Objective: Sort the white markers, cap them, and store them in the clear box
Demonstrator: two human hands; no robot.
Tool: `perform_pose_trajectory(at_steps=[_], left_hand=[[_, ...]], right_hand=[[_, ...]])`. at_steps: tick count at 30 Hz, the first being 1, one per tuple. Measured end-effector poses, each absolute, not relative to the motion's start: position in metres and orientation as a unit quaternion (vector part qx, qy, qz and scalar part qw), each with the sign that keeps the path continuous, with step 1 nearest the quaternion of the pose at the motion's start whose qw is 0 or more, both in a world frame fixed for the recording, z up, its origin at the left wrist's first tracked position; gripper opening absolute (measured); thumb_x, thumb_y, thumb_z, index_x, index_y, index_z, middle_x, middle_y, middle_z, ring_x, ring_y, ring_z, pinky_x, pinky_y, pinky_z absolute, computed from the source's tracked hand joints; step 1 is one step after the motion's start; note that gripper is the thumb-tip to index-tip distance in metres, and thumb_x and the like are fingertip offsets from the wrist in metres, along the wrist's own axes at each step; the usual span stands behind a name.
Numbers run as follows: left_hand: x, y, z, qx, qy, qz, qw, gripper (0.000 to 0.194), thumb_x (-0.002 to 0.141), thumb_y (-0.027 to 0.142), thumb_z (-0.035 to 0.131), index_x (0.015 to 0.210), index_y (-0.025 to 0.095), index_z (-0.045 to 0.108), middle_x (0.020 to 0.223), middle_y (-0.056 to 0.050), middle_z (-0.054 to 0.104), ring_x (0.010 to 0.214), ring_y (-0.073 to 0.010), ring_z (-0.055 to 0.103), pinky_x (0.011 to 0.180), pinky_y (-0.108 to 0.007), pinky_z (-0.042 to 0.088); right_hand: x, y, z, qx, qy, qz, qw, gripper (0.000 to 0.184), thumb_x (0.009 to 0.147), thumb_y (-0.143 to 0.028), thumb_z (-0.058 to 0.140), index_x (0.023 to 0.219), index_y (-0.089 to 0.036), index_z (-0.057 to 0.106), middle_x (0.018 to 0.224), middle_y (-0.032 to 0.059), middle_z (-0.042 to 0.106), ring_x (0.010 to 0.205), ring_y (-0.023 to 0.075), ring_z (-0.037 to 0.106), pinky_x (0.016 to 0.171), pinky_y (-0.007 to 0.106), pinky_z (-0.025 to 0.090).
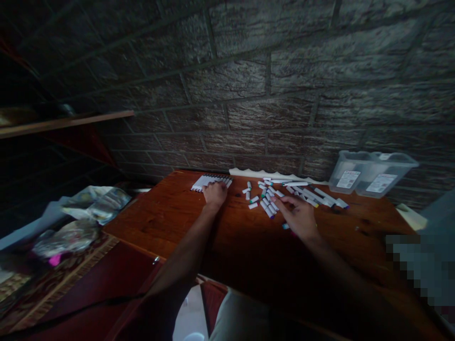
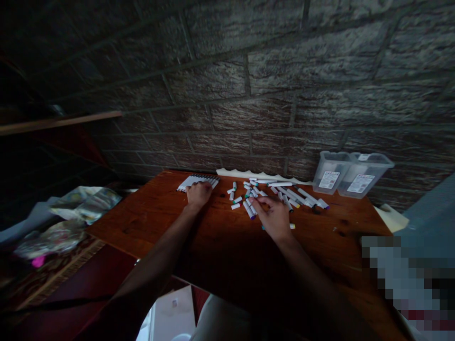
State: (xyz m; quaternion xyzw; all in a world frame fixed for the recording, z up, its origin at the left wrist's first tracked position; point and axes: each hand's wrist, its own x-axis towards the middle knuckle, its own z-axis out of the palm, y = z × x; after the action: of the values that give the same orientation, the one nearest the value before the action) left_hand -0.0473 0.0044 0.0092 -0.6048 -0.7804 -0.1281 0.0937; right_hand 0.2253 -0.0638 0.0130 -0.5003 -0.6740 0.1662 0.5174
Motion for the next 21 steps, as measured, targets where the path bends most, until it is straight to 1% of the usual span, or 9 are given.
perform_pose_trajectory(at_steps=[5,9,14,16,21], left_hand=[[-0.0461,0.0035,0.0095,-0.607,-0.78,-0.118,0.101,0.037,0.092,0.028,0.039,0.1,0.024,0.074,0.101,-0.014,0.072,0.1,-0.0303,0.061,0.089,-0.045,0.036],[-0.044,0.0029,0.0095,-0.613,-0.775,-0.111,0.108,0.036,0.091,0.029,0.04,0.101,0.021,0.074,0.103,-0.015,0.071,0.104,-0.0309,0.059,0.091,-0.044,0.035],[-0.0432,0.0032,0.0089,-0.625,-0.766,-0.095,0.117,0.033,0.089,0.031,0.045,0.1,0.019,0.074,0.104,-0.016,0.07,0.107,-0.032,0.056,0.091,-0.044,0.035],[-0.0436,0.0039,0.0086,-0.625,-0.766,-0.097,0.116,0.034,0.09,0.029,0.043,0.099,0.018,0.074,0.105,-0.016,0.069,0.107,-0.0317,0.056,0.091,-0.044,0.034],[-0.0436,0.0055,0.0085,-0.624,-0.766,-0.108,0.111,0.036,0.092,0.027,0.039,0.099,0.017,0.074,0.105,-0.016,0.069,0.107,-0.0314,0.057,0.091,-0.043,0.034]], right_hand=[[0.2258,-0.0621,0.0088,-0.498,-0.676,0.174,0.515,0.029,0.083,-0.048,0.063,0.077,-0.024,0.076,0.075,0.0007,0.075,0.068,0.018,0.069,0.068,0.03,0.052],[0.2255,-0.0615,0.0073,-0.486,-0.679,0.18,0.52,0.031,0.083,-0.051,0.061,0.079,-0.024,0.076,0.079,0.0012,0.076,0.071,0.0196,0.069,0.071,0.032,0.054],[0.2255,-0.0619,0.0083,-0.489,-0.681,0.171,0.518,0.032,0.083,-0.053,0.062,0.077,-0.025,0.076,0.075,0.0009,0.075,0.068,0.0199,0.069,0.068,0.032,0.053],[0.2257,-0.0622,0.009,-0.493,-0.679,0.168,0.517,0.031,0.083,-0.052,0.062,0.076,-0.025,0.076,0.073,0.0007,0.074,0.067,0.0195,0.069,0.067,0.031,0.053],[0.2262,-0.0623,0.0088,-0.488,-0.683,0.167,0.516,0.032,0.084,-0.052,0.06,0.077,-0.025,0.076,0.076,0.0005,0.075,0.067,0.0188,0.068,0.066,0.031,0.052]])
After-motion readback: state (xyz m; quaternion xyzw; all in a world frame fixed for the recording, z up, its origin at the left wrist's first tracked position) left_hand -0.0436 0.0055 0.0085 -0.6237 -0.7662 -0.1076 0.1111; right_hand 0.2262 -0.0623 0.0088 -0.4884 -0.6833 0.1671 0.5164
